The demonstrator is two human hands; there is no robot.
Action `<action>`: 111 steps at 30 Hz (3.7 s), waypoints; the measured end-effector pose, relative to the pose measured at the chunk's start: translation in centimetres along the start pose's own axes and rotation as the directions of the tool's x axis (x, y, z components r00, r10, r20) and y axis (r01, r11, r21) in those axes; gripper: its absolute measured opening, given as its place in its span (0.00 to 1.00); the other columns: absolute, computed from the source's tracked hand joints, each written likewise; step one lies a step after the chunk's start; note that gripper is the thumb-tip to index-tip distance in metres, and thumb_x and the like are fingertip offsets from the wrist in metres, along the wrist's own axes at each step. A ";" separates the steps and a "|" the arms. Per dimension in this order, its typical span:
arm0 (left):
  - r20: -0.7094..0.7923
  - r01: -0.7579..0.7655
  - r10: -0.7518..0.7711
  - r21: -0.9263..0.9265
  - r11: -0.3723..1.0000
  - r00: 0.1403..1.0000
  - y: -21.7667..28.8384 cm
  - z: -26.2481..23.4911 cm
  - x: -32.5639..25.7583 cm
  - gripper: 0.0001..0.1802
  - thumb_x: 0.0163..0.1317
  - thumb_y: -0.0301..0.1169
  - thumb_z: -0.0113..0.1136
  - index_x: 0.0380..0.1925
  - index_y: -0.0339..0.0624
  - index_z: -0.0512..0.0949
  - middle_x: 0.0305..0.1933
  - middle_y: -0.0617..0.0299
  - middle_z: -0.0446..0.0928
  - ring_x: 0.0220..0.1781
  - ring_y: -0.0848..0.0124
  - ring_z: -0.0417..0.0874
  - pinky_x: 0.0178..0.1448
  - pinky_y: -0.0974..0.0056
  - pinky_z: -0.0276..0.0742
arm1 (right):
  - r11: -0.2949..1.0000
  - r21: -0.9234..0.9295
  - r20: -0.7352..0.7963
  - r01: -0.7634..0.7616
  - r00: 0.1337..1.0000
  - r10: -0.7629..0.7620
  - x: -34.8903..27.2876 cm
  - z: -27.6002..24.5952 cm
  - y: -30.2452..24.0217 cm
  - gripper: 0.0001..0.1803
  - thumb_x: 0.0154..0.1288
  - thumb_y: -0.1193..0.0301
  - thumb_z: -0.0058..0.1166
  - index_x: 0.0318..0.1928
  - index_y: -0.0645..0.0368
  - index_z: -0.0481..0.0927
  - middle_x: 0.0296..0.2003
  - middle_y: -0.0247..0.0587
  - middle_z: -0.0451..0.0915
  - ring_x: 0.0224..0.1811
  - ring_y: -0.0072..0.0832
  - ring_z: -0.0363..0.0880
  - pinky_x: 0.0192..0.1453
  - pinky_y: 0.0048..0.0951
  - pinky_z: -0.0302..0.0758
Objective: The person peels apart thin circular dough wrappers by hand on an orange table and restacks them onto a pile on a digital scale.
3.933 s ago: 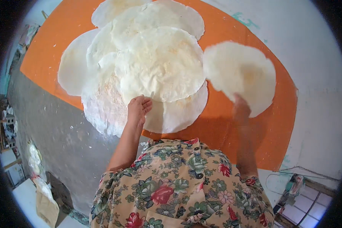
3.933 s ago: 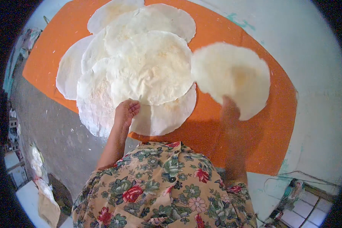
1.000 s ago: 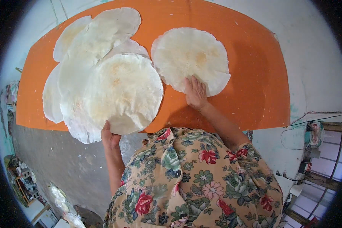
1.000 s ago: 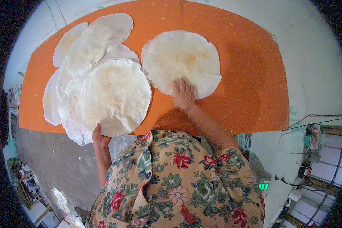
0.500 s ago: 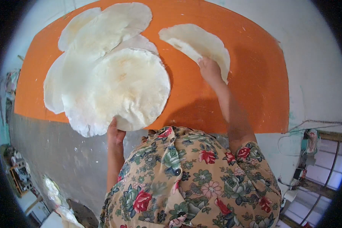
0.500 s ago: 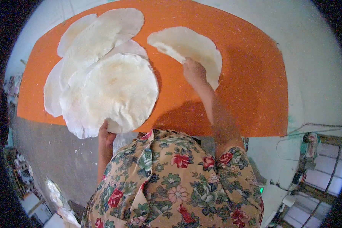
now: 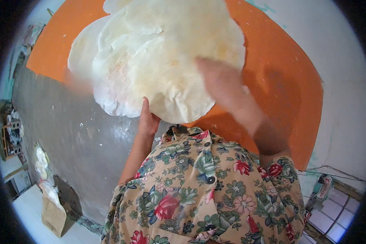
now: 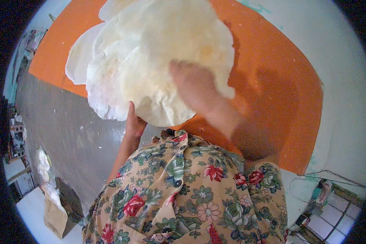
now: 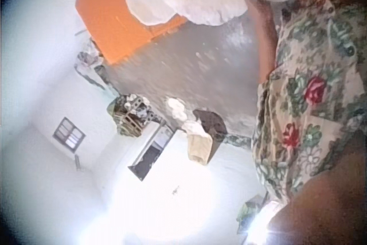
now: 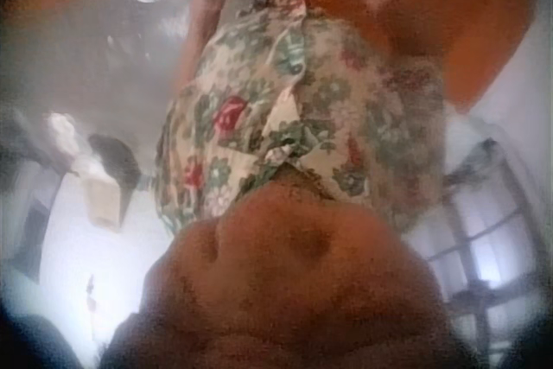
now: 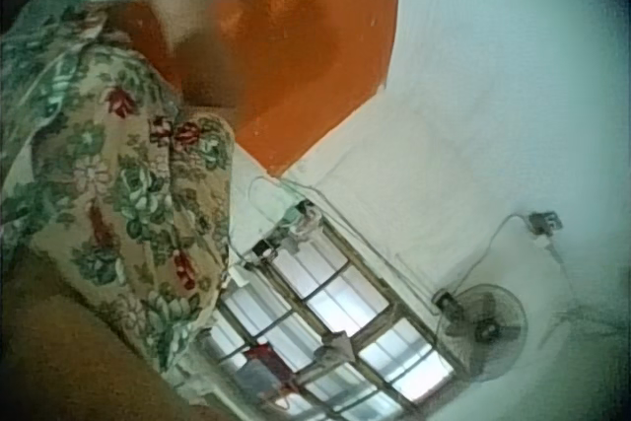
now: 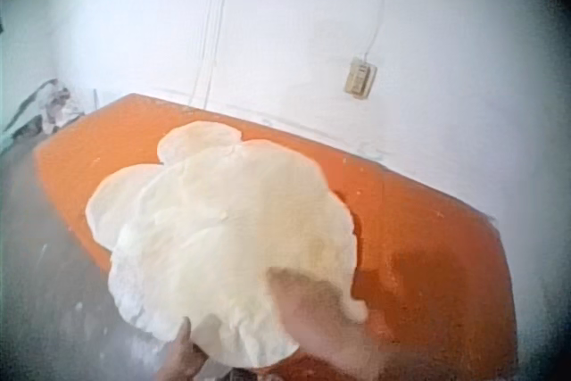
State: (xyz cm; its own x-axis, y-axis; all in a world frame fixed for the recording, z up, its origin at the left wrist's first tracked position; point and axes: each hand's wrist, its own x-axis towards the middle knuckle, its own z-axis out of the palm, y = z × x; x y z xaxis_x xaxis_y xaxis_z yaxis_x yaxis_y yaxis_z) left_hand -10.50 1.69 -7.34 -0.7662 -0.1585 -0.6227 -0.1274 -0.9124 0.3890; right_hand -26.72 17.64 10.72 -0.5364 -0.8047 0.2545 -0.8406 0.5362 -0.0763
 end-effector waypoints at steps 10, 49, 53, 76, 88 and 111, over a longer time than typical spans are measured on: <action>0.046 -0.066 0.064 0.038 0.997 0.997 -1.0 4.2 -1.1 0.38 0.63 0.61 0.26 0.60 0.41 0.58 0.62 0.52 0.61 0.63 0.56 0.63 0.64 0.49 0.57 | 0.954 0.285 0.370 -0.091 0.929 -0.022 -5.1 10.7 -5.6 0.14 0.53 0.74 0.45 0.42 0.62 0.68 0.35 0.46 0.74 0.37 0.43 0.76 0.36 0.42 0.74; 0.306 0.294 -0.400 0.339 0.894 0.864 -6.0 13.8 10.4 0.16 0.62 0.34 0.52 0.49 0.44 0.69 0.45 0.62 0.76 0.41 0.69 0.77 0.40 0.65 0.75 | -0.325 0.916 0.390 -0.234 0.335 0.858 -22.2 1.2 13.0 0.29 0.54 0.66 0.59 0.55 0.64 0.66 0.49 0.43 0.74 0.51 0.35 0.73 0.52 0.38 0.73; 0.151 0.332 -0.468 0.520 0.787 0.871 -12.0 7.9 17.3 0.13 0.60 0.28 0.52 0.45 0.38 0.71 0.42 0.61 0.76 0.41 0.68 0.78 0.45 0.62 0.76 | -0.609 0.785 0.619 -0.115 0.104 0.778 -33.7 14.1 14.8 0.27 0.56 0.69 0.55 0.55 0.65 0.65 0.49 0.46 0.73 0.51 0.37 0.73 0.51 0.43 0.74; 0.102 0.107 -0.218 0.629 0.770 0.971 -11.0 9.4 10.6 0.19 0.65 0.37 0.45 0.47 0.32 0.70 0.45 0.52 0.74 0.44 0.61 0.76 0.49 0.58 0.75 | 0.406 -0.175 -0.088 -0.897 0.425 0.901 -29.4 10.5 5.9 0.33 0.56 0.58 0.50 0.61 0.56 0.61 0.63 0.53 0.54 0.65 0.49 0.50 0.66 0.49 0.51; 0.070 0.194 -0.387 0.775 0.602 0.919 -1.9 4.4 1.5 0.14 0.61 0.39 0.53 0.30 0.38 0.69 0.19 0.60 0.72 0.14 0.73 0.71 0.15 0.71 0.64 | 0.567 -0.147 0.051 -0.811 0.566 0.823 -25.4 7.8 6.1 0.33 0.56 0.63 0.52 0.61 0.61 0.59 0.62 0.57 0.55 0.65 0.52 0.51 0.65 0.49 0.51; -0.271 -0.040 0.022 -0.060 0.997 0.962 19.0 -17.9 3.6 0.14 0.61 0.29 0.50 0.46 0.35 0.70 0.46 0.54 0.74 0.44 0.63 0.78 0.45 0.57 0.78 | 0.966 0.063 0.200 -0.253 0.951 0.236 7.4 23.1 -9.9 0.20 0.55 0.73 0.43 0.51 0.56 0.71 0.49 0.46 0.73 0.51 0.42 0.71 0.53 0.46 0.66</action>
State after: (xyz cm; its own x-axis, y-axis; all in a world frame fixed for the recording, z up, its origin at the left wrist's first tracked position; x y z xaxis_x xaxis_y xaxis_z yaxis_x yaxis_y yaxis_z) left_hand -4.41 -22.93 -14.37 -0.5694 -0.2749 -0.7747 -0.0588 -0.9264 0.3720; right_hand -24.07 0.47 -8.97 -0.7234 -0.6897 0.0317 -0.6809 0.7050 -0.1983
